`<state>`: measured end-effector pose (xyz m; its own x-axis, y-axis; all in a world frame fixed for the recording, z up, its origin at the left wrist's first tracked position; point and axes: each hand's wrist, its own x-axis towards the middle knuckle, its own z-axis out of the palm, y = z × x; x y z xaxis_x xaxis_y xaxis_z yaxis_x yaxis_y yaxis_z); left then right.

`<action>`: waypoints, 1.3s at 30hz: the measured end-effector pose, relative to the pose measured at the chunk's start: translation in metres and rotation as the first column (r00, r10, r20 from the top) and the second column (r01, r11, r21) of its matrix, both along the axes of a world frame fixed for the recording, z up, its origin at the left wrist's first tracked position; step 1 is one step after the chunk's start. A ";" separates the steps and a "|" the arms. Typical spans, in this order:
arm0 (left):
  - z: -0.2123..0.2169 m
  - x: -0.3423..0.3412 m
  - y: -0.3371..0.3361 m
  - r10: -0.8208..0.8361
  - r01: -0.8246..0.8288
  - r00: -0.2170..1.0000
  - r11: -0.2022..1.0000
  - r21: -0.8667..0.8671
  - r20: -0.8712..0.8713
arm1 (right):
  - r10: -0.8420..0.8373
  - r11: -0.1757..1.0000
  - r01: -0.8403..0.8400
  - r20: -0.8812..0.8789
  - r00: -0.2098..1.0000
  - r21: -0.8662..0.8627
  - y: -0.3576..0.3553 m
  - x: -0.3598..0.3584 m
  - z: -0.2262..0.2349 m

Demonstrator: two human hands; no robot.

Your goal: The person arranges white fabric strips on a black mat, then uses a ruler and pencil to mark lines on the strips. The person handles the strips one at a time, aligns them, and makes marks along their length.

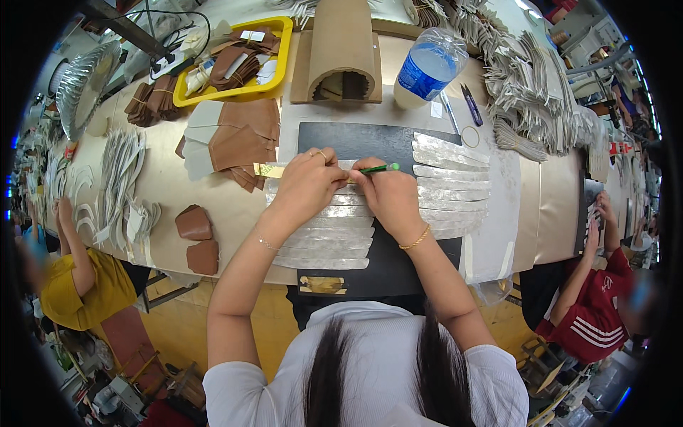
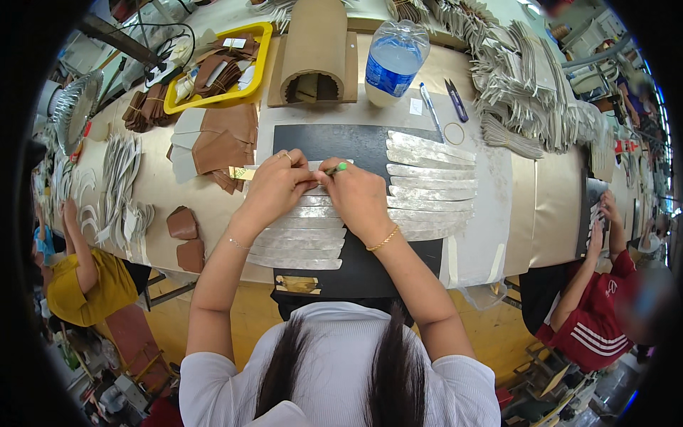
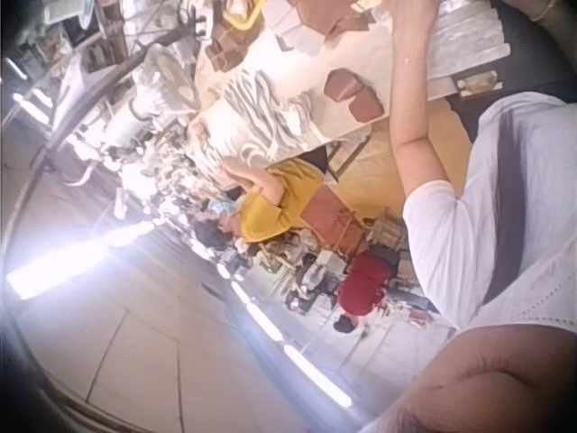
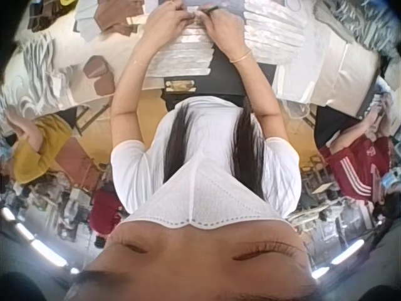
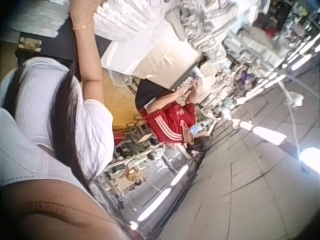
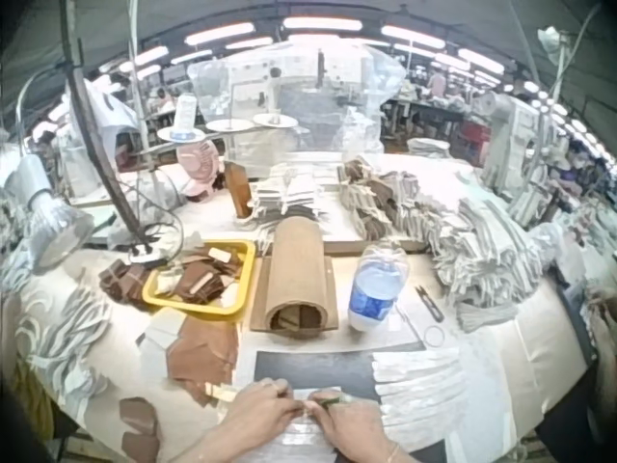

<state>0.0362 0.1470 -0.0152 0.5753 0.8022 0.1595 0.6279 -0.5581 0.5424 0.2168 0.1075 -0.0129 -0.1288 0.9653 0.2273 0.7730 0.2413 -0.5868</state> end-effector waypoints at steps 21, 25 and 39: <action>0.007 -0.010 -0.009 0.077 -0.071 0.993 0.995 -0.076 0.084 | -0.219 0.971 0.152 -0.423 0.879 -0.187 -0.023 0.029 0.010; 0.005 -0.008 -0.014 0.054 -0.046 0.995 0.994 -0.096 0.078 | -0.233 0.966 0.153 -0.439 0.868 -0.211 -0.034 0.038 0.007; 0.001 -0.005 -0.014 0.025 -0.024 0.999 1.000 -0.008 0.044 | -0.262 0.947 0.153 -0.407 0.875 -0.281 -0.039 0.042 0.014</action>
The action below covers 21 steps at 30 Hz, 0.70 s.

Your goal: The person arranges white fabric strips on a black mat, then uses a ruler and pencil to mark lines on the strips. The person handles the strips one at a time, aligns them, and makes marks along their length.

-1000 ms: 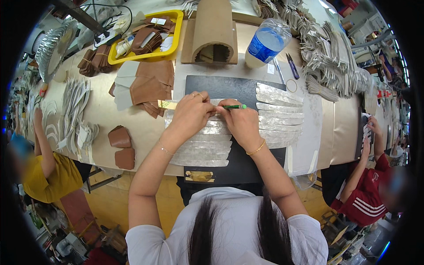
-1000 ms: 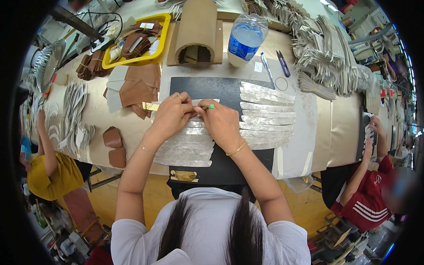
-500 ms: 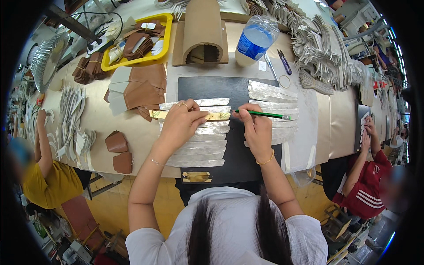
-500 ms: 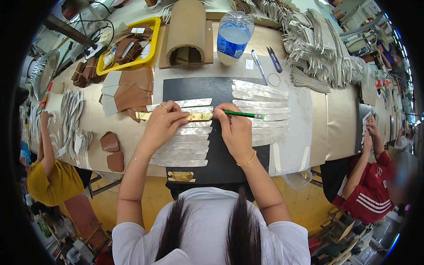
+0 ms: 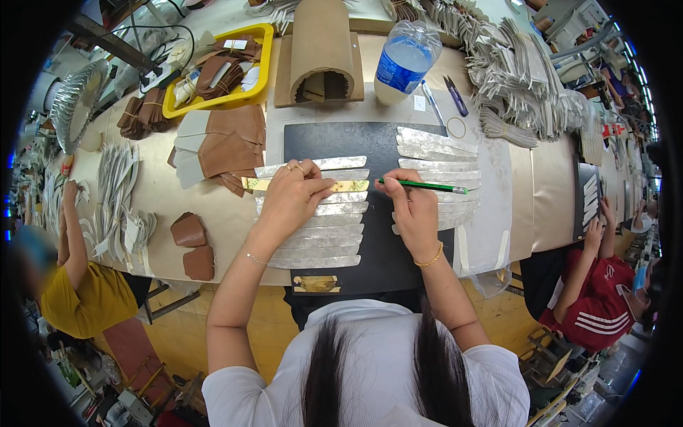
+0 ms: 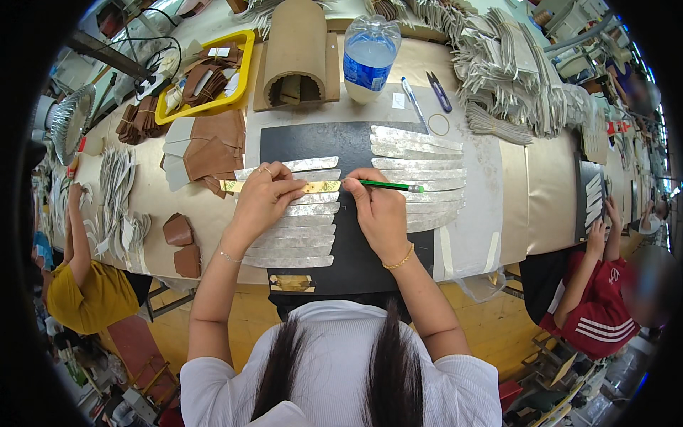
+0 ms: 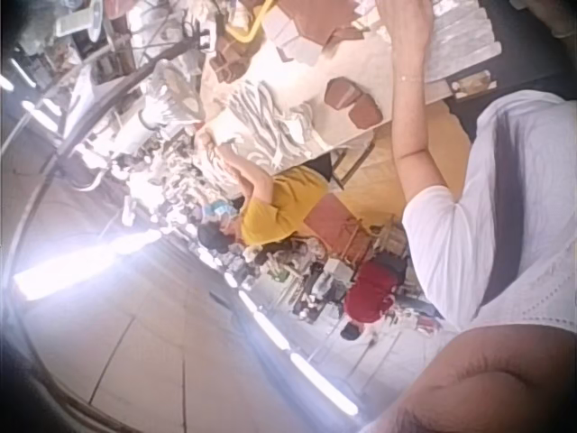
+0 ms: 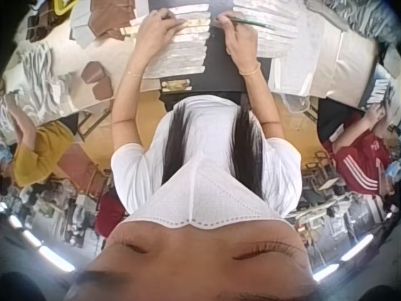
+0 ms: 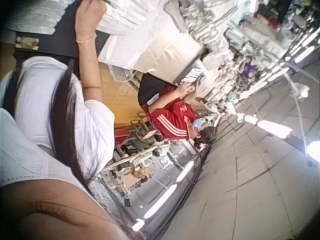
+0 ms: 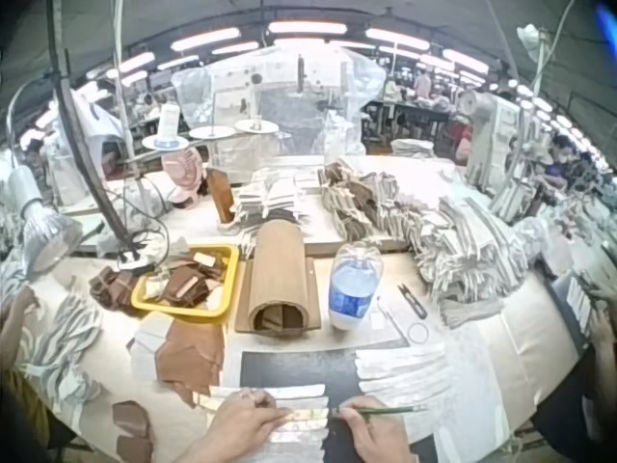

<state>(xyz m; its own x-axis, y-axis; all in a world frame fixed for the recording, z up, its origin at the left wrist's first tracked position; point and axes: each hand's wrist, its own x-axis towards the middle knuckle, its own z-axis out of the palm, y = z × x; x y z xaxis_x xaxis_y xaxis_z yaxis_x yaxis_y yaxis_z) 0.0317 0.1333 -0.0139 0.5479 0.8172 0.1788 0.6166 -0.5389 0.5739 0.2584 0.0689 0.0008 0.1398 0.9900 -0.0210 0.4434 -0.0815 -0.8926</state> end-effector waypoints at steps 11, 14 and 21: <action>-0.001 0.000 -0.002 -0.022 0.023 1.000 0.999 0.048 -0.016 | 0.048 0.996 -0.049 0.007 0.999 0.072 0.006 -0.009 -0.007; -0.001 0.000 -0.002 -0.025 0.026 0.999 0.998 0.056 -0.022 | 0.057 0.994 -0.060 0.037 0.998 0.089 0.008 -0.013 -0.004; -0.002 0.000 -0.001 -0.024 0.027 0.999 0.997 0.068 -0.046 | 0.147 0.986 -0.156 0.134 0.980 0.061 0.018 -0.033 -0.006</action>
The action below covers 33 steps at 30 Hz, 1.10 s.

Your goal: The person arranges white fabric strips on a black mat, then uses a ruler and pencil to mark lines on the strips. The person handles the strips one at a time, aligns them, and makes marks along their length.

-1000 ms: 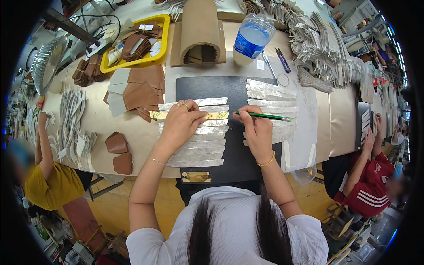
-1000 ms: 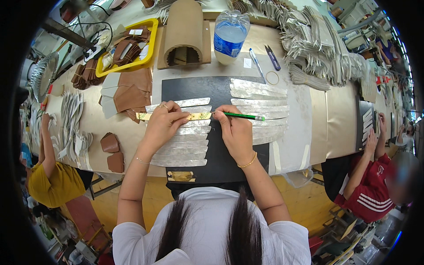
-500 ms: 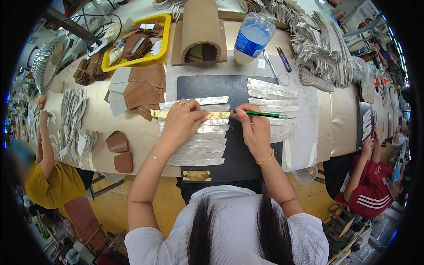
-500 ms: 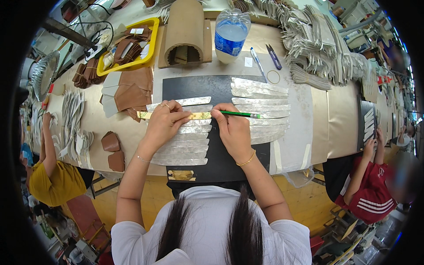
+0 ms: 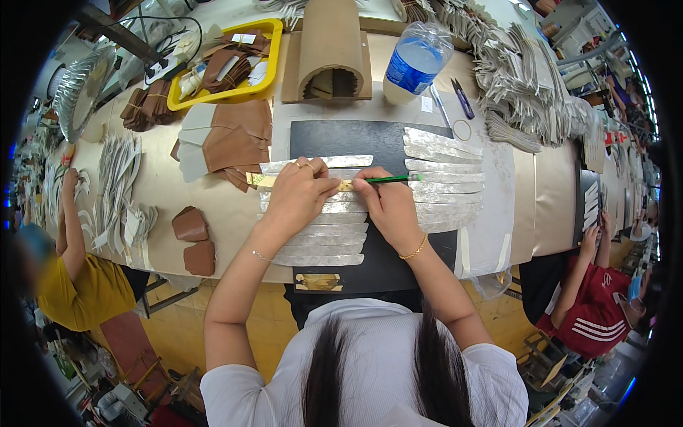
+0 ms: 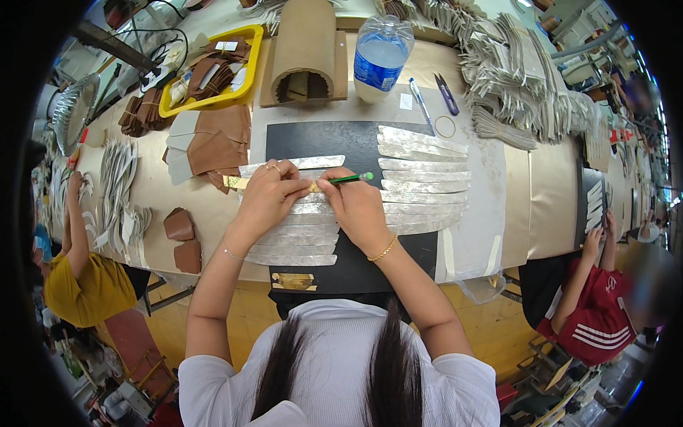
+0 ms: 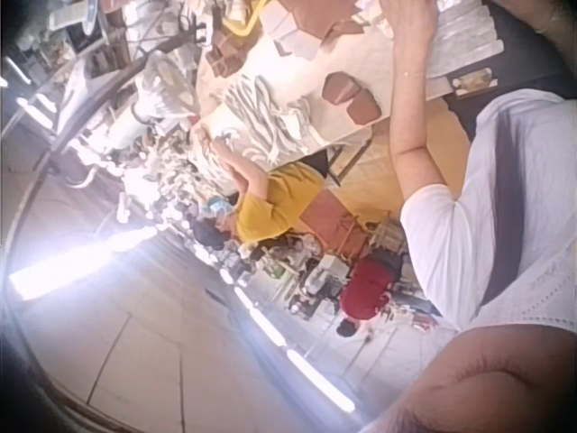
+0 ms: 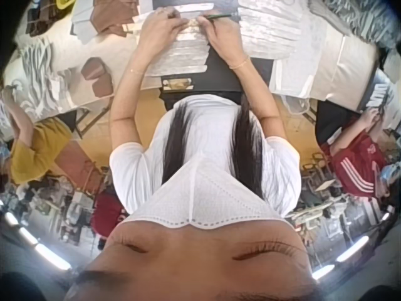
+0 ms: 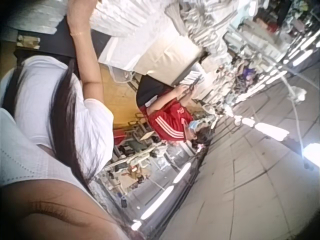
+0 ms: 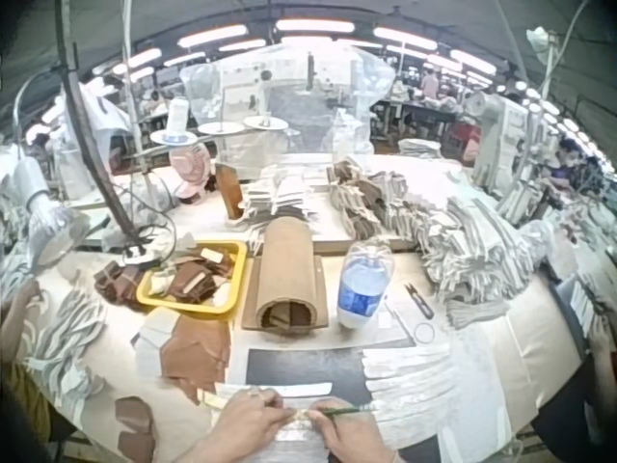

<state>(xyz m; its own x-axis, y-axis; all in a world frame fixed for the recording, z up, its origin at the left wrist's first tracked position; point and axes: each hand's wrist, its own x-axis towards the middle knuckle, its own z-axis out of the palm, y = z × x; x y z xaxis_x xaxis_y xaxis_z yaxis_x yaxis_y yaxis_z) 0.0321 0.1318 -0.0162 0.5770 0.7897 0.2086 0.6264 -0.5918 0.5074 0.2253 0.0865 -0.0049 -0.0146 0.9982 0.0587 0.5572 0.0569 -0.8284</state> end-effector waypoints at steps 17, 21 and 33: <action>-0.004 0.003 0.001 0.010 -0.010 1.000 1.000 0.000 0.002 | 0.028 0.973 -0.085 0.254 0.967 0.214 0.008 -0.012 -0.011; -0.006 0.000 0.000 0.011 -0.011 1.000 1.000 0.016 -0.009 | 0.025 0.987 -0.051 0.167 0.986 0.153 0.010 -0.009 -0.016; -0.005 -0.014 -0.021 0.030 -0.026 0.995 0.999 -0.039 0.092 | -0.134 0.987 0.139 -0.065 0.989 0.077 -0.015 0.021 0.013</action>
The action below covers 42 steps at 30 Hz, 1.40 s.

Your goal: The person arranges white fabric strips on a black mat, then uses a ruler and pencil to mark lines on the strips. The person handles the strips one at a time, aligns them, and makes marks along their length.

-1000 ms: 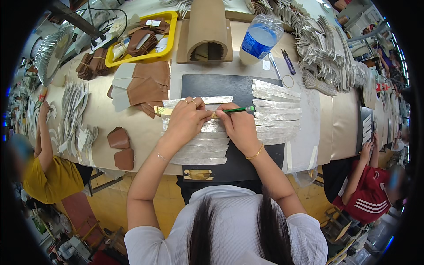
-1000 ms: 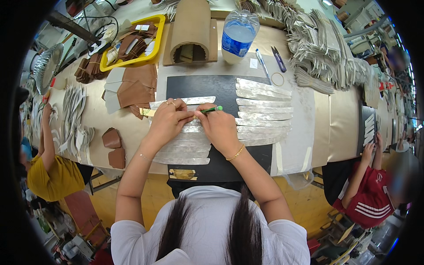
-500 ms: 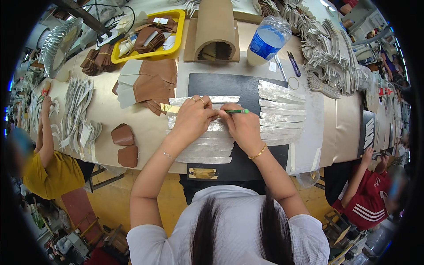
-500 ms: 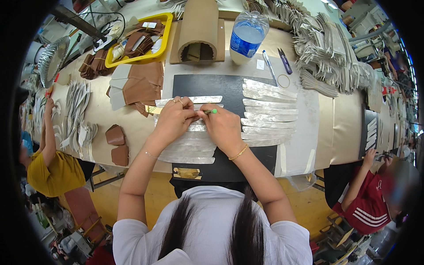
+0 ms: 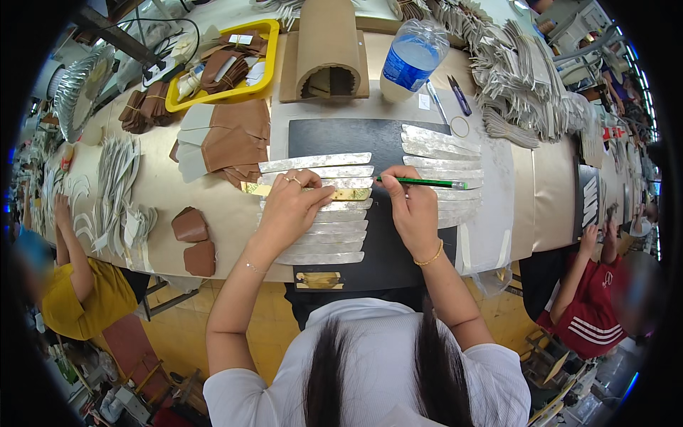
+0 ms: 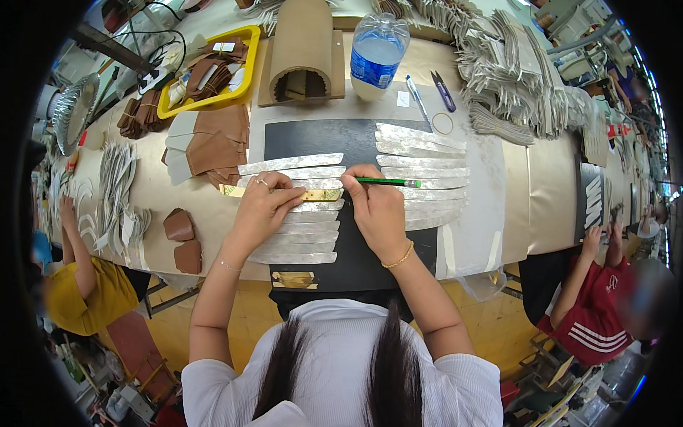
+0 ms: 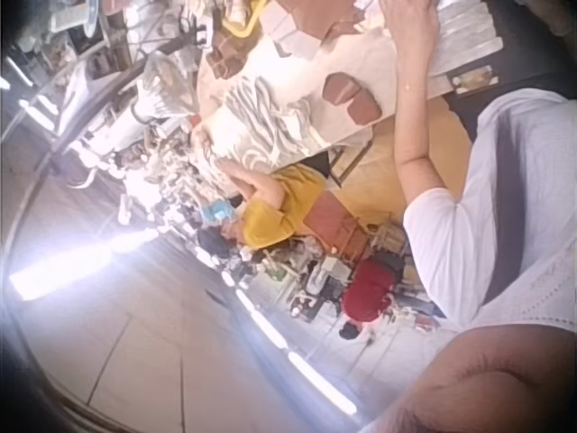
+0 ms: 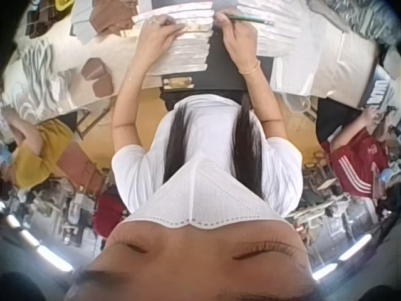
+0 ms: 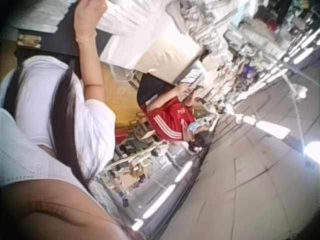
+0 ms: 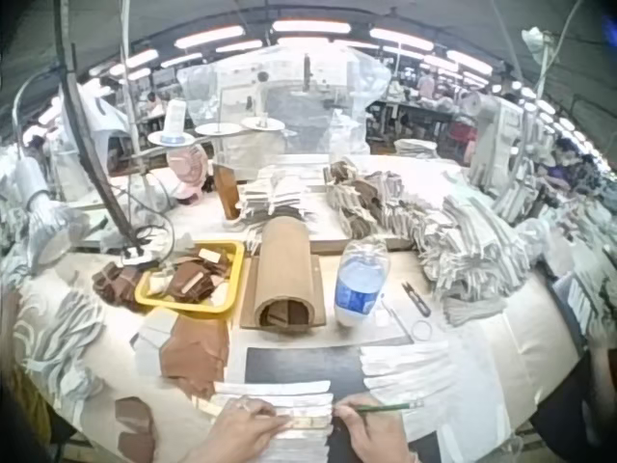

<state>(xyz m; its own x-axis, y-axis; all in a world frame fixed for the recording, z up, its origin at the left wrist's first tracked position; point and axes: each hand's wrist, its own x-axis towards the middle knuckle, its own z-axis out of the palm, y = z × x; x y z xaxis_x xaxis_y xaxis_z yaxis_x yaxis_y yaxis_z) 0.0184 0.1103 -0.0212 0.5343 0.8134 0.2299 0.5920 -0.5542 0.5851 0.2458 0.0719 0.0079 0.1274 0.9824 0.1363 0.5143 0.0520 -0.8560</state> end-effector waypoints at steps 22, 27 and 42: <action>0.000 0.007 0.002 -0.017 0.019 0.999 0.999 0.038 -0.049 | 0.066 0.994 -0.068 -0.017 0.998 -0.084 -0.006 -0.009 -0.006; 0.001 0.008 0.003 -0.016 0.019 0.997 0.999 0.044 -0.071 | 0.175 0.984 -0.175 0.136 0.975 -0.014 0.002 -0.024 -0.021; -0.003 0.009 0.004 -0.030 0.036 0.996 0.997 0.066 -0.085 | 0.155 0.974 -0.198 0.316 0.936 0.108 0.009 -0.035 -0.023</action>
<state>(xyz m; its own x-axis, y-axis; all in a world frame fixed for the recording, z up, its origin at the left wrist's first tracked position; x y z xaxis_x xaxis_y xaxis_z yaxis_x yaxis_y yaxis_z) 0.0277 0.1145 -0.0237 0.5801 0.7794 0.2367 0.6184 -0.6106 0.4948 0.2105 0.0809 -0.0153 -0.1148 0.9546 0.2749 0.7202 0.2706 -0.6388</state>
